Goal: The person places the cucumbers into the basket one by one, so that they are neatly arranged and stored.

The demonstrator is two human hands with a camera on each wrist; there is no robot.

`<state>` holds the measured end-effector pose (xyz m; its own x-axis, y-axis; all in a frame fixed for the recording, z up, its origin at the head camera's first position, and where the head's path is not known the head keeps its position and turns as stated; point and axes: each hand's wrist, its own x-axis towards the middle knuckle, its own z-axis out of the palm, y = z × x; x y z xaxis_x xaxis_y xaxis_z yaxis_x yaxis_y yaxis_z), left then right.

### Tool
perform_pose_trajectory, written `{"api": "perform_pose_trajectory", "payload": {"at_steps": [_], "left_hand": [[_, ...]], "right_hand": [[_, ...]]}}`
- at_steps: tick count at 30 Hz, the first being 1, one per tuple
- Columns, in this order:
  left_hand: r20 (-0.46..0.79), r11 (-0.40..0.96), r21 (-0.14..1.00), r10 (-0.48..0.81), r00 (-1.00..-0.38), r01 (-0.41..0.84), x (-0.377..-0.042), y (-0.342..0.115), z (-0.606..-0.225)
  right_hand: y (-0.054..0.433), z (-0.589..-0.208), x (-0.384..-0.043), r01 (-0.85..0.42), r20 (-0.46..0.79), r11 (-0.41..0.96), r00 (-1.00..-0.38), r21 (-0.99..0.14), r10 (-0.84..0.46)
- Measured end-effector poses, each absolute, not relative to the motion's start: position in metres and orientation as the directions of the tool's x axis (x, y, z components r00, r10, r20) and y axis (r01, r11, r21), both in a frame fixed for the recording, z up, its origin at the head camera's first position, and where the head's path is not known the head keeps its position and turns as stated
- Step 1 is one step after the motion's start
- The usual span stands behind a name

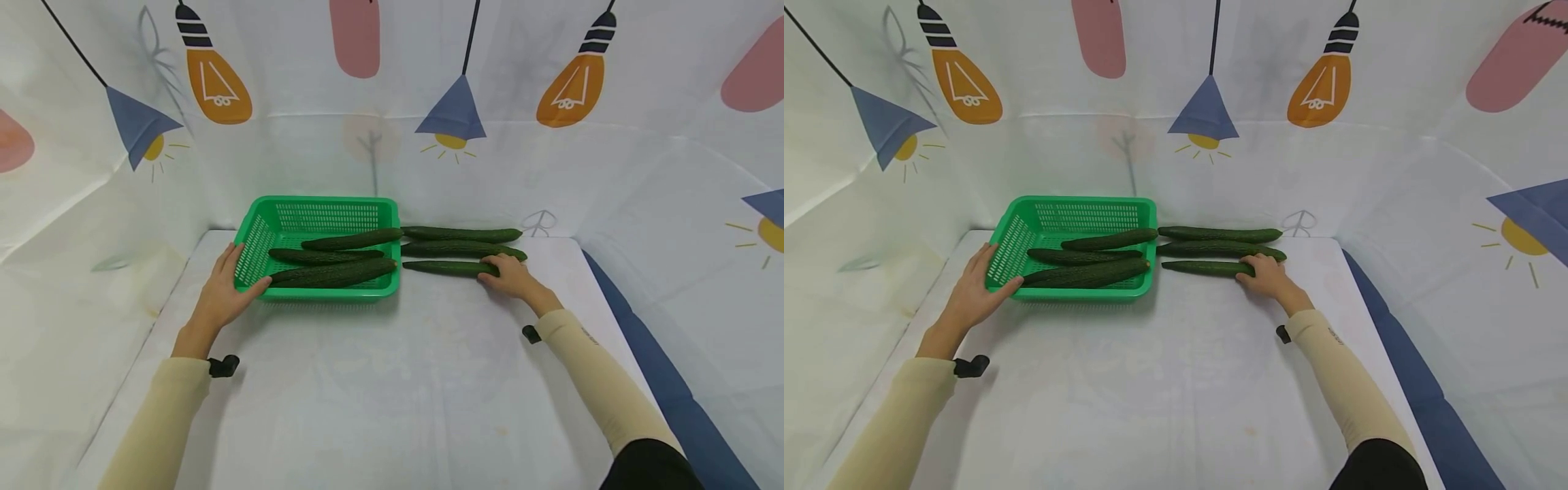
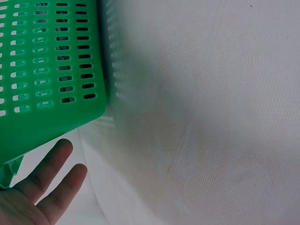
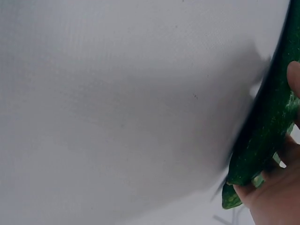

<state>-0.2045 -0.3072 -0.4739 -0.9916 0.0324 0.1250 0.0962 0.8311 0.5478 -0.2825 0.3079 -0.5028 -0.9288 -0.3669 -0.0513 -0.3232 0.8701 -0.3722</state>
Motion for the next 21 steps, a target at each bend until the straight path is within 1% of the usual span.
{"api": "perform_pose_trajectory", "payload": {"at_steps": [3,10,14,21], "left_hand": [[0.126,0.831,0.548,0.031,-0.991,0.096,-0.2042,-0.3073,-0.4738],[0.122,0.835,0.543,0.029,-0.992,0.091,-0.2049,-0.3073,-0.4746],[0.124,0.835,0.542,0.028,-0.992,0.092,-0.2049,-0.3079,-0.4760],[0.122,0.834,0.544,0.031,-0.992,0.093,-0.2047,-0.3071,-0.4747]], "right_hand": [[0.3089,-0.5047,-0.2832,-0.316,-0.064,0.855,-0.926,-0.411,-0.373],[0.3074,-0.5083,-0.2828,-0.255,-0.079,0.830,-0.939,-0.497,-0.335],[0.3056,-0.5087,-0.2811,-0.228,-0.078,0.828,-0.948,-0.512,-0.309],[0.3030,-0.5060,-0.2776,-0.217,-0.066,0.824,-0.954,-0.523,-0.294]]}}
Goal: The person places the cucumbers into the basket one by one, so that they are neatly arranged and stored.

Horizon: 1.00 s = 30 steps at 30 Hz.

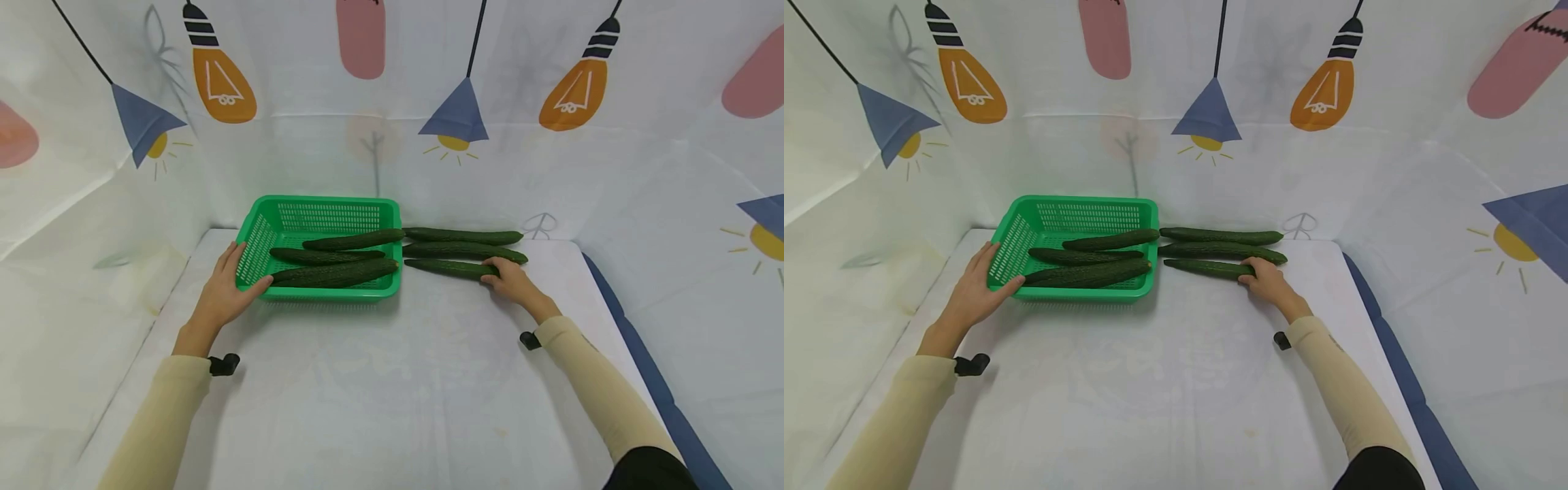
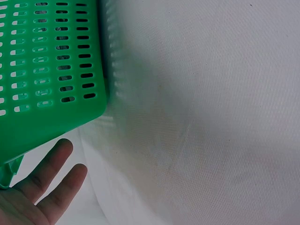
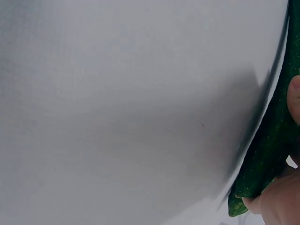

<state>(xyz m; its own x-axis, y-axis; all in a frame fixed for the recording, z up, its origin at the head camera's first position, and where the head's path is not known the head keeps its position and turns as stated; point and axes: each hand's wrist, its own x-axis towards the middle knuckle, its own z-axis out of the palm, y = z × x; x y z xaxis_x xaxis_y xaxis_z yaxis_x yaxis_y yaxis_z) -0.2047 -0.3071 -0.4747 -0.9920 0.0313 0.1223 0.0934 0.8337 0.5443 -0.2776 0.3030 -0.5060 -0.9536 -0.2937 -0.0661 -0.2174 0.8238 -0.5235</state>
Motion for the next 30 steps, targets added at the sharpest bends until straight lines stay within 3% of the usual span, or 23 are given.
{"api": "perform_pose_trajectory", "payload": {"at_steps": [22,30], "left_hand": [[0.120,0.839,0.536,0.034,-0.992,0.093,-0.205,-0.308,-0.473],[0.123,0.836,0.538,0.043,-0.991,0.104,-0.205,-0.308,-0.473]], "right_hand": [[0.293,-0.463,-0.289,-0.268,0.058,0.784,-0.956,-0.559,-0.286],[0.283,-0.448,-0.291,-0.270,0.094,0.816,-0.961,-0.512,-0.259]]}}
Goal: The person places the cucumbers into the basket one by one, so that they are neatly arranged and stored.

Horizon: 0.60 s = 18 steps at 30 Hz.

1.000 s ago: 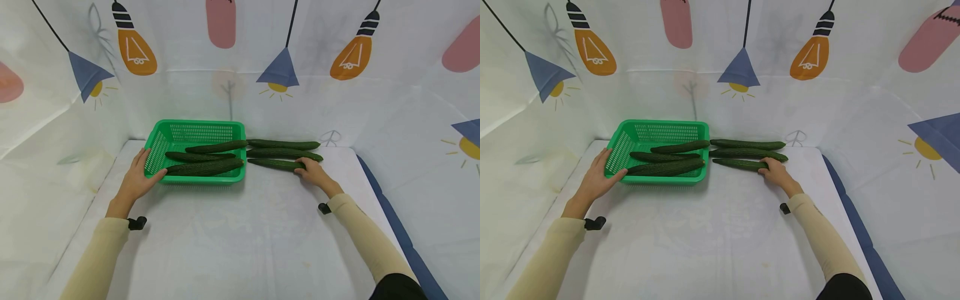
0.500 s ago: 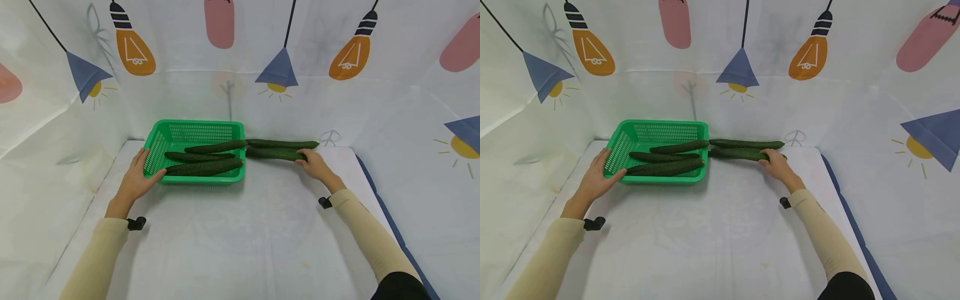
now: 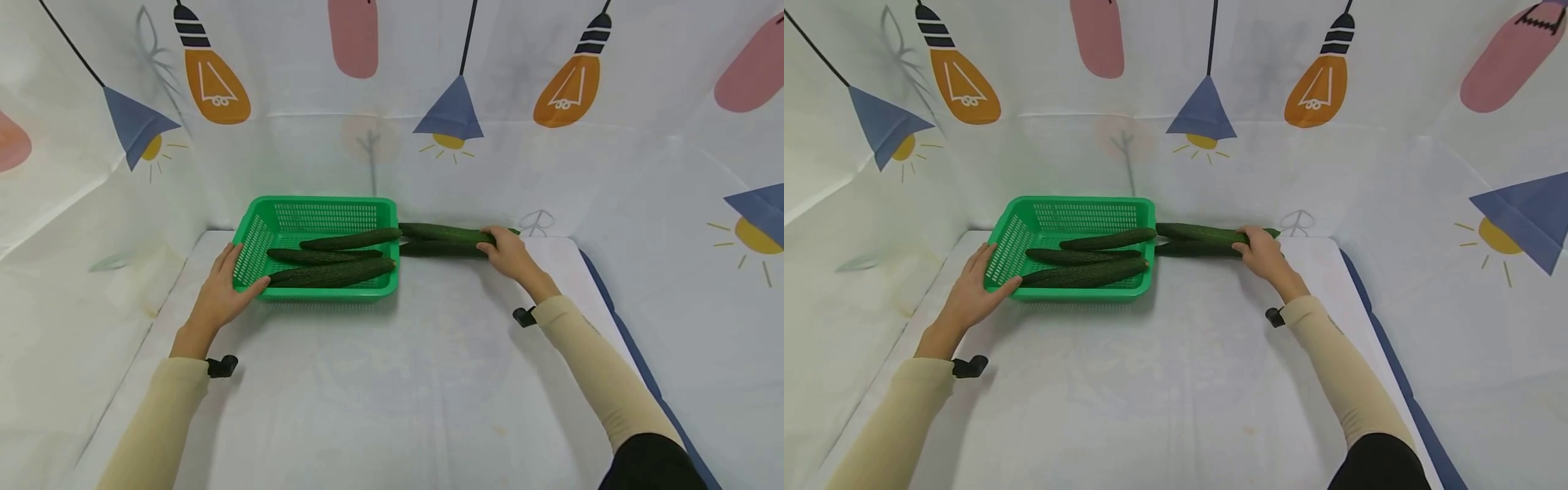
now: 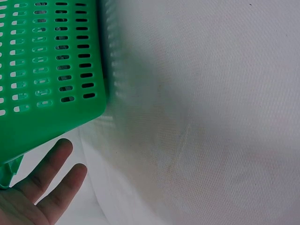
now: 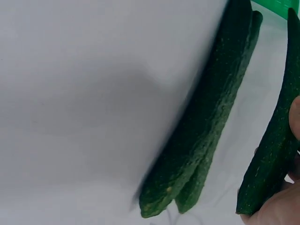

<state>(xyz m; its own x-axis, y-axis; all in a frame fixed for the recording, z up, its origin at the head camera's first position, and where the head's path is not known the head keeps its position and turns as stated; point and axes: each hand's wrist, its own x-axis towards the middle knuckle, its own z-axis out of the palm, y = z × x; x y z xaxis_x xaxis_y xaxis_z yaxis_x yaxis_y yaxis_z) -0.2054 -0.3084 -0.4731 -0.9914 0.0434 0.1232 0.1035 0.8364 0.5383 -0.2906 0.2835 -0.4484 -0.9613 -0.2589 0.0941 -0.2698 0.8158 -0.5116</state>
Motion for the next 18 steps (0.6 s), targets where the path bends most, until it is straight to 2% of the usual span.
{"api": "perform_pose_trajectory", "payload": {"at_steps": [10,18], "left_hand": [[0.122,0.832,0.544,0.045,-0.992,0.104,-0.206,-0.307,-0.474],[0.126,0.833,0.544,0.039,-0.991,0.102,-0.205,-0.308,-0.473]], "right_hand": [[0.287,-0.445,-0.290,-0.219,0.115,0.820,-0.976,-0.529,-0.186],[0.277,-0.436,-0.295,-0.267,0.172,0.776,-0.964,-0.572,-0.205]]}}
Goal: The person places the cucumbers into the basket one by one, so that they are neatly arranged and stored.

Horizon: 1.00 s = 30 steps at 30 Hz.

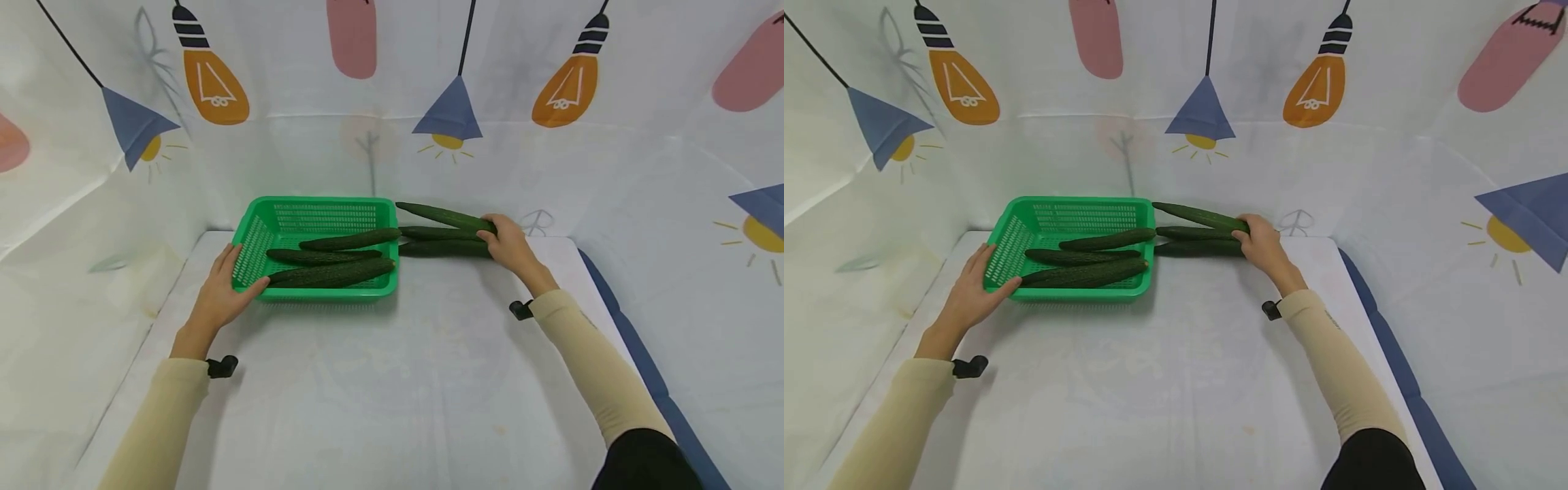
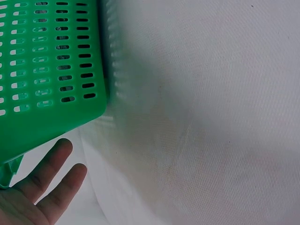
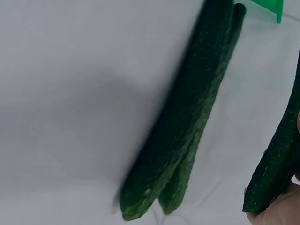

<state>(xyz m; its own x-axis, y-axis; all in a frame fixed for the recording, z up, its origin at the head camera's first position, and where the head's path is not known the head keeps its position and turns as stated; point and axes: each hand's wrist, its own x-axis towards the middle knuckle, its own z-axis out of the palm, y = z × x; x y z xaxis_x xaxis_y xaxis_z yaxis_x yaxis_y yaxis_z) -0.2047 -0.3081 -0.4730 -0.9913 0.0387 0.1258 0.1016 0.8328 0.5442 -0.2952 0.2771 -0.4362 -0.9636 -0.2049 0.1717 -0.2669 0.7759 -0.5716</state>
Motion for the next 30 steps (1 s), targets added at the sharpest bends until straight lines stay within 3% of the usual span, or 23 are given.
{"api": "perform_pose_trajectory", "payload": {"at_steps": [16,30], "left_hand": [[0.139,0.827,0.552,0.035,-0.990,0.107,-0.206,-0.308,-0.477],[0.131,0.831,0.548,0.028,-0.991,0.096,-0.206,-0.308,-0.475]], "right_hand": [[0.209,-0.417,-0.312,-0.368,0.234,0.702,-0.930,-0.610,-0.284],[0.178,-0.416,-0.314,-0.446,0.244,0.676,-0.893,-0.586,-0.378]]}}
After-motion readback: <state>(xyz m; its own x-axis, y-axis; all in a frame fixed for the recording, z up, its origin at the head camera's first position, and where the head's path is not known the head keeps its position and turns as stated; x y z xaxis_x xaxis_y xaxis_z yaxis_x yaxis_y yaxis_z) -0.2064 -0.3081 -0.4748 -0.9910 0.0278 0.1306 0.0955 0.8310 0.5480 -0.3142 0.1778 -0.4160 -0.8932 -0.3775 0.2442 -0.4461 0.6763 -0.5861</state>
